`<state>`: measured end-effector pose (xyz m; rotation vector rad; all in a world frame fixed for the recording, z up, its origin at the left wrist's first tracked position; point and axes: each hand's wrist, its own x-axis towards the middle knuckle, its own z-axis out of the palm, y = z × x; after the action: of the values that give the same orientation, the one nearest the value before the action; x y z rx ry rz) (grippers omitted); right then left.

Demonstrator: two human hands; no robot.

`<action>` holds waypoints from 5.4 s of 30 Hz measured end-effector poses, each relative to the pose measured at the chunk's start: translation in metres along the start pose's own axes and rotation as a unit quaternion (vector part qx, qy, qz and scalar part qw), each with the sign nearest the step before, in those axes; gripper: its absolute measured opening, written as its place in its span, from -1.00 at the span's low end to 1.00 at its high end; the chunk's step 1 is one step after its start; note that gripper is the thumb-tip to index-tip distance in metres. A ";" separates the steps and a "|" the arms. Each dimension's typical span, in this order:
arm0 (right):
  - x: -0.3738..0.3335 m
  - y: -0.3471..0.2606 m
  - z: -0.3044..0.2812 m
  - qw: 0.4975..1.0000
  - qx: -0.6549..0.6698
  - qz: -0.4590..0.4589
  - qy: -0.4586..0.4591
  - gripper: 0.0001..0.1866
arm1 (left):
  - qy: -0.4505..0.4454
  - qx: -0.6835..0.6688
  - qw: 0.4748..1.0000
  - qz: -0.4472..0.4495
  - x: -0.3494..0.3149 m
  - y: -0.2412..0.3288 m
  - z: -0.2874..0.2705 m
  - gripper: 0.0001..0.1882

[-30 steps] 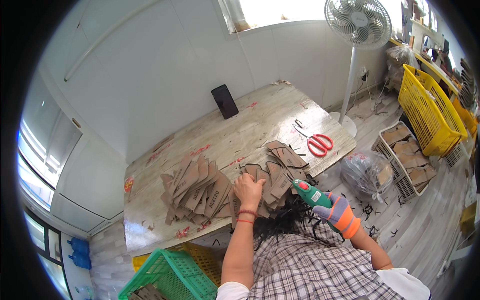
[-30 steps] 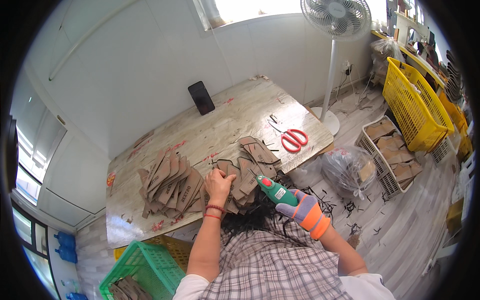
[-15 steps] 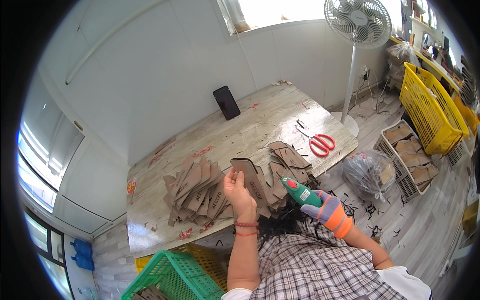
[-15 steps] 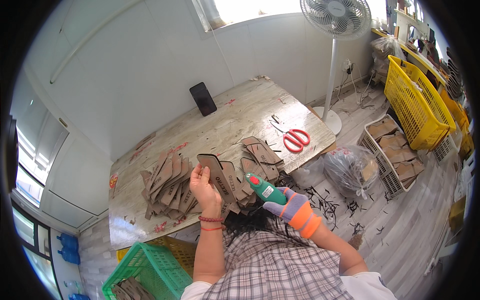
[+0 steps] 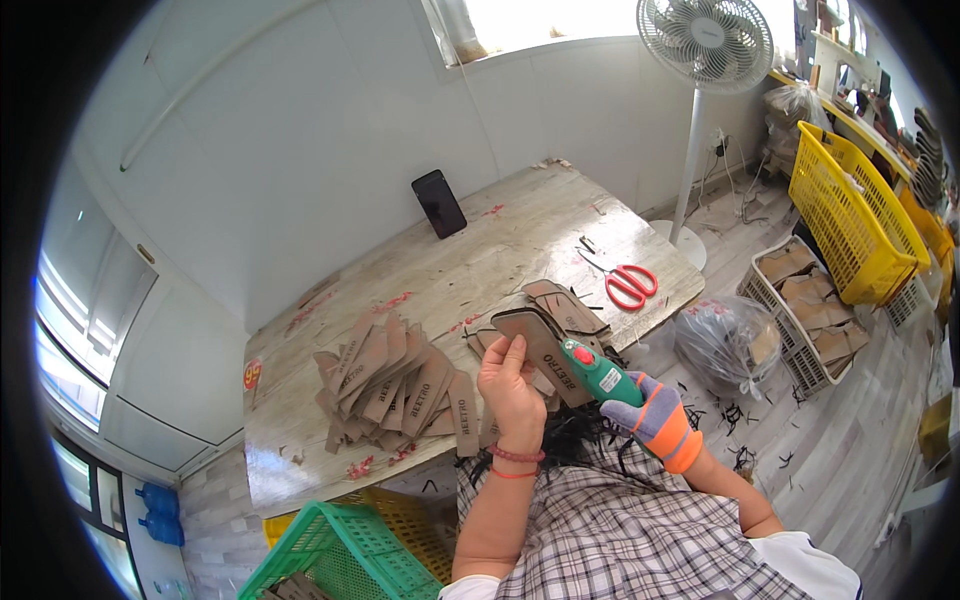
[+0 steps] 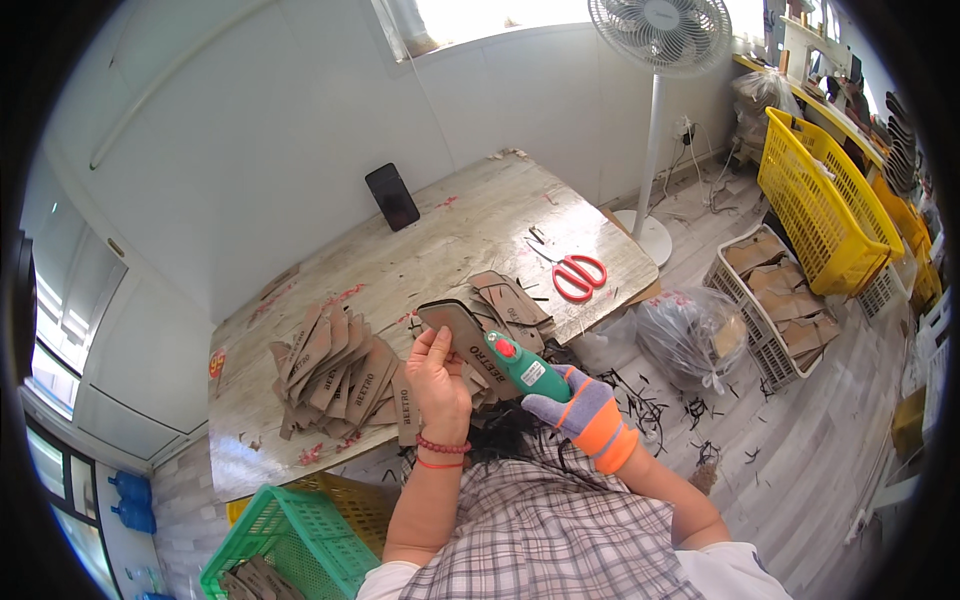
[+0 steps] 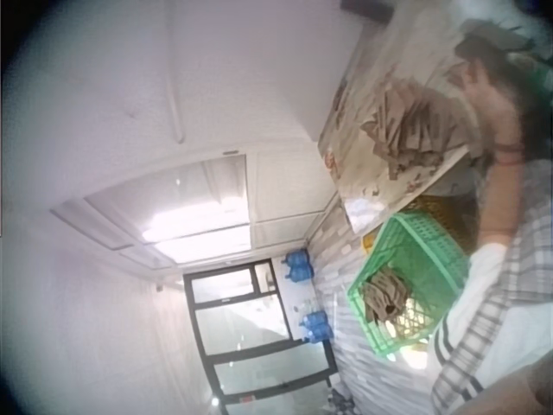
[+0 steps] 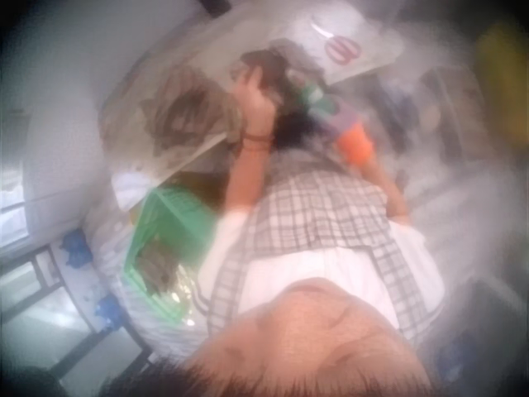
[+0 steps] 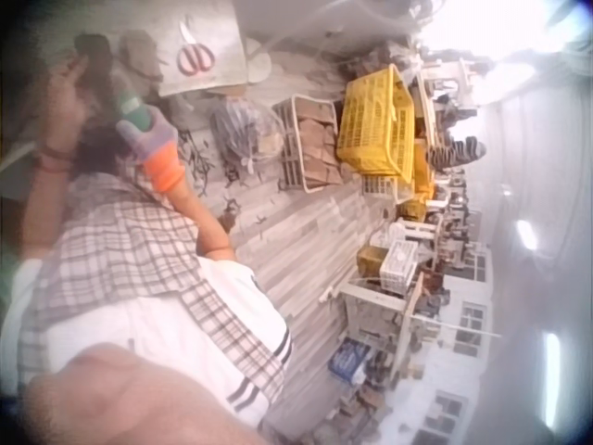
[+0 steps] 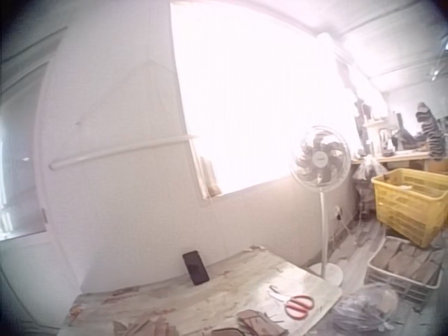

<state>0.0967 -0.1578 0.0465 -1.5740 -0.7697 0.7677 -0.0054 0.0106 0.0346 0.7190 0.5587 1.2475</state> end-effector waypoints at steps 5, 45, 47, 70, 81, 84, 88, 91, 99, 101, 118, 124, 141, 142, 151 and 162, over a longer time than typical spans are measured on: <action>-0.003 -0.009 -0.004 0.999 0.038 0.015 -0.013 -0.47 | -0.008 0.019 1.000 -0.003 -0.008 -0.002 0.005 -0.93; 0.003 -0.016 -0.022 0.999 0.015 -0.002 -0.051 -0.46 | -0.254 0.402 0.878 0.063 0.000 0.044 -0.004 -0.92; 0.004 -0.016 -0.021 0.999 0.025 0.007 -0.037 -0.45 | -0.283 0.428 0.856 0.064 0.011 0.044 -0.006 -0.91; -0.011 0.008 -0.012 0.998 -0.058 0.023 -0.003 -0.40 | -0.079 -0.067 0.984 -0.144 -0.011 0.008 -0.008 -0.90; -0.015 -0.008 -0.014 0.998 -0.033 0.047 -0.021 -0.43 | -0.099 -0.010 0.989 -0.110 -0.012 0.004 -0.010 -0.91; -0.013 -0.004 -0.019 0.997 -0.065 0.029 -0.026 -0.43 | -0.117 0.033 0.988 -0.099 -0.010 0.012 -0.009 -0.90; -0.013 -0.010 -0.023 0.994 -0.094 0.017 -0.050 -0.46 | -0.143 0.074 0.982 -0.094 -0.005 0.019 -0.012 -0.92; -0.010 -0.007 -0.025 0.995 -0.081 0.020 -0.063 -0.42 | -0.158 0.102 0.977 -0.104 -0.003 0.024 -0.015 -0.93; -0.008 -0.011 -0.020 0.997 -0.050 0.045 -0.041 -0.46 | -0.039 0.067 0.997 0.020 0.052 0.090 -0.038 -0.87; -0.009 -0.006 -0.021 0.997 -0.018 0.059 -0.036 -0.48 | 0.018 0.026 0.999 0.003 0.076 0.109 -0.046 -0.81; 0.000 0.020 -0.011 0.997 -0.048 0.053 -0.024 -0.49 | 0.035 0.331 0.929 0.159 0.068 -0.021 -0.062 -0.82; 0.005 -0.006 0.005 0.995 -0.091 0.015 -0.029 -0.46 | -0.016 0.040 0.994 0.099 0.039 0.023 -0.020 -0.93; 0.000 -0.022 0.005 0.999 -0.005 -0.016 -0.048 -0.40 | -0.010 0.046 0.986 0.158 -0.004 0.038 0.021 -0.94; 0.000 -0.020 0.005 0.999 -0.001 -0.022 -0.040 -0.41 | -0.009 0.027 0.992 0.121 -0.003 0.035 0.019 -0.94; -0.003 -0.021 -0.001 0.999 0.027 -0.012 -0.020 -0.46 | -0.034 -0.008 0.999 0.030 -0.005 0.008 0.003 -0.93; -0.002 -0.024 -0.007 0.999 0.022 -0.001 -0.025 -0.46 | -0.066 0.043 0.997 -0.012 -0.019 0.017 0.006 -0.93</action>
<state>0.0998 -0.1601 0.0711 -1.5182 -0.7860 0.8195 -0.0170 -0.0062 0.0512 0.8577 0.5136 1.1506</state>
